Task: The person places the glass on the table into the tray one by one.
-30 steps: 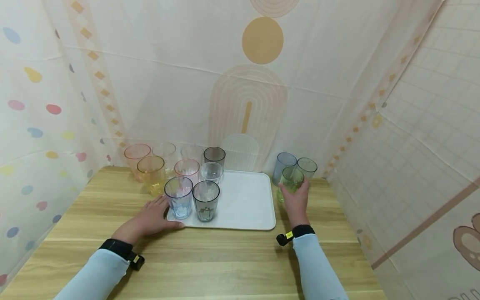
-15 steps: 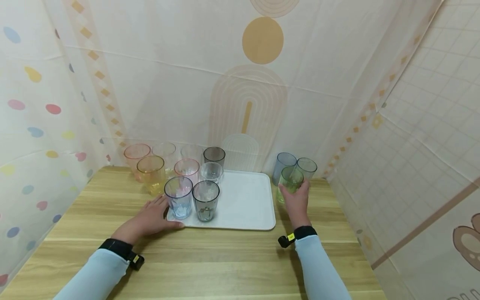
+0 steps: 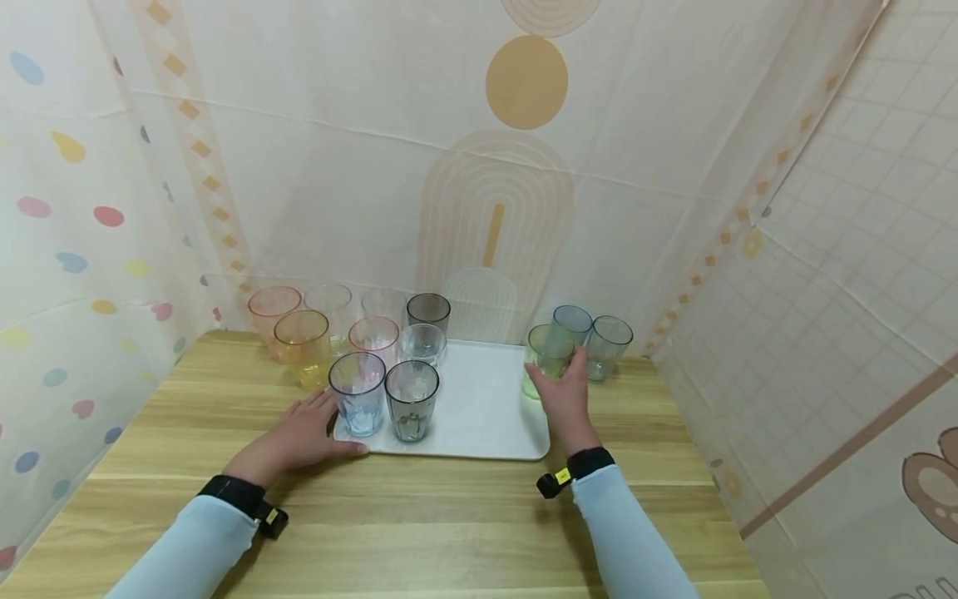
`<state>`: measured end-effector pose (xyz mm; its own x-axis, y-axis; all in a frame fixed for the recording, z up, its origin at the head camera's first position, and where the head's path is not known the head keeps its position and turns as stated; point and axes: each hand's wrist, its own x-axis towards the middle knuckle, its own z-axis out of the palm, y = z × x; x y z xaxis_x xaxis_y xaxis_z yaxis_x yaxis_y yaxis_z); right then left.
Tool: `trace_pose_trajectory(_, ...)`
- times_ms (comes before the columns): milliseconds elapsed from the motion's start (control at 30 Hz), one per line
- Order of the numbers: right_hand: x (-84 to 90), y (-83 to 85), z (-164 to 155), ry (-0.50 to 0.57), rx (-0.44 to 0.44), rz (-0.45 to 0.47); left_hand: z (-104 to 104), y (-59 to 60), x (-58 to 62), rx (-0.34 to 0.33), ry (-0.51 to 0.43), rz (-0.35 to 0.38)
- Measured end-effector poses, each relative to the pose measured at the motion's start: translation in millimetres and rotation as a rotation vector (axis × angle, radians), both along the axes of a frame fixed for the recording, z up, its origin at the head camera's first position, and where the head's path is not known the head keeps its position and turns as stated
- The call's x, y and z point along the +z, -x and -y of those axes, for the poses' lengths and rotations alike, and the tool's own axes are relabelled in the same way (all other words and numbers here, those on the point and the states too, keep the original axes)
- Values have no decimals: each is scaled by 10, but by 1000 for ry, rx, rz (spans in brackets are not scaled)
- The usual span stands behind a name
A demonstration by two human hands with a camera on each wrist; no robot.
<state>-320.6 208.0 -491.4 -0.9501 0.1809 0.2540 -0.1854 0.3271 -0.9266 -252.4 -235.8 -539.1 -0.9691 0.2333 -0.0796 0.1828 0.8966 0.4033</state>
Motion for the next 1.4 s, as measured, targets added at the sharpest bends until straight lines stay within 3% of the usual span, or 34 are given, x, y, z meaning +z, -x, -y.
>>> trace_pose_trajectory(300,-79,167,465,-49,34,24,-11,-23,34,3,2,0)
trace_pose_trajectory(633,-69,422,848,-54,103,43,6,-4,-23,7,-6,15)
trace_pose_trajectory(933,-24,636,1064,-68,114,103,1,-7,-3,12,-10,20)
trace_pose_trajectory(1200,-4,770,1152,-111,123,58,-14,-37,48,12,-17,29)
trace_pose_trajectory(1400,-32,845,1168,-136,116,73,-20,-46,61,13,-20,25)
